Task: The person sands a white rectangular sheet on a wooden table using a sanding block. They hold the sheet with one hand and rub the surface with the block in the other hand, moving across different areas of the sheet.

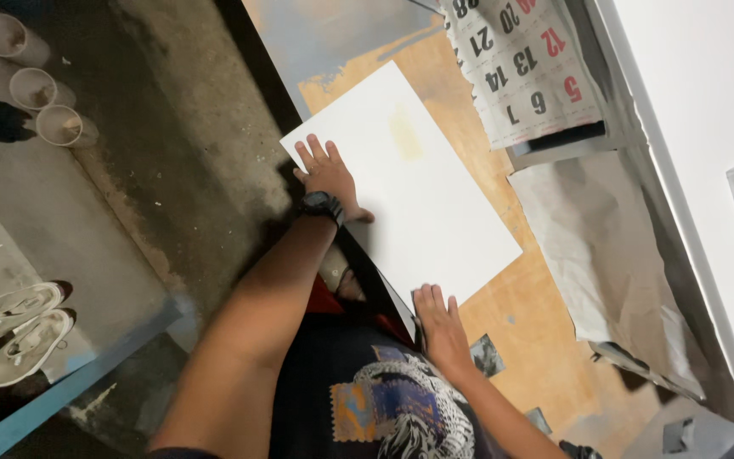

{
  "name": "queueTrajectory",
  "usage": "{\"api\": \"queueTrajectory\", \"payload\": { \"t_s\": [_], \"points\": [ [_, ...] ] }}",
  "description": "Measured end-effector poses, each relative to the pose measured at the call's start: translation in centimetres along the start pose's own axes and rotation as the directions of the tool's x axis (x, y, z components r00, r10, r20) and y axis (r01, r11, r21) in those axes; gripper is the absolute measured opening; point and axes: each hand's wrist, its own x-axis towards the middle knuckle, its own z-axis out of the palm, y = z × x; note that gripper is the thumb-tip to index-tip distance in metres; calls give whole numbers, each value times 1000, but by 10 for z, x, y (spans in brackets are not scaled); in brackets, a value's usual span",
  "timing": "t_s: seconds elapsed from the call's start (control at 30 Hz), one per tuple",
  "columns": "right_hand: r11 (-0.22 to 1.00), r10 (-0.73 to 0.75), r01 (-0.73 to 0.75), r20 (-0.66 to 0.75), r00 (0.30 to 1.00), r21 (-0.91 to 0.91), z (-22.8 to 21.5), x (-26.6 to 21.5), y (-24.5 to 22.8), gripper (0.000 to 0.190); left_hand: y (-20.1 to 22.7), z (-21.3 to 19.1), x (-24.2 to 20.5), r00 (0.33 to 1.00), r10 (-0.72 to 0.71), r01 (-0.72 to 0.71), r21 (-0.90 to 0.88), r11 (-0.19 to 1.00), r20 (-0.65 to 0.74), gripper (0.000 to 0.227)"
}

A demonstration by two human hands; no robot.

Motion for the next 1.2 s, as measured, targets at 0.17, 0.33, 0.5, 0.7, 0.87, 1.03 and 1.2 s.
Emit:
{"api": "queueTrajectory", "payload": {
  "t_s": [0.17, 0.33, 0.5, 0.7, 0.87, 1.03, 1.2],
  "points": [
    [989, -27, -8, -231, 973, -149, -25, 123, -6, 51, 8, -11, -7, 980, -149, 125, -177, 976, -132, 143],
    [977, 148, -154, -48, 988, -145, -78, 260, -22, 59, 1, 4, 4, 998, -65, 62, -119, 991, -18, 172],
    [989, 123, -128, -70, 990, -70, -54, 153, -32, 56, -2, -15, -14, 1000, -2, 0, -112, 994, -16, 171],
    [980, 143, -136, 40, 989, -147, 5, 15, -5, 62, 0, -13, -9, 994, -96, 100, -102, 990, 43, 165],
    [975, 101, -124, -128, 987, -187, -41, 168, -1, 57, 6, 6, 11, 994, -108, 109, 24, 994, -34, 167],
    [964, 209, -222, -100, 973, -146, -100, 282, -14, 55, 0, 1, 0, 994, -101, 101, 22, 995, -31, 161],
    [981, 155, -166, -110, 982, -98, -60, 137, -29, 55, 11, -21, -24, 995, -96, 95, -40, 995, -31, 136]
  ]
}}
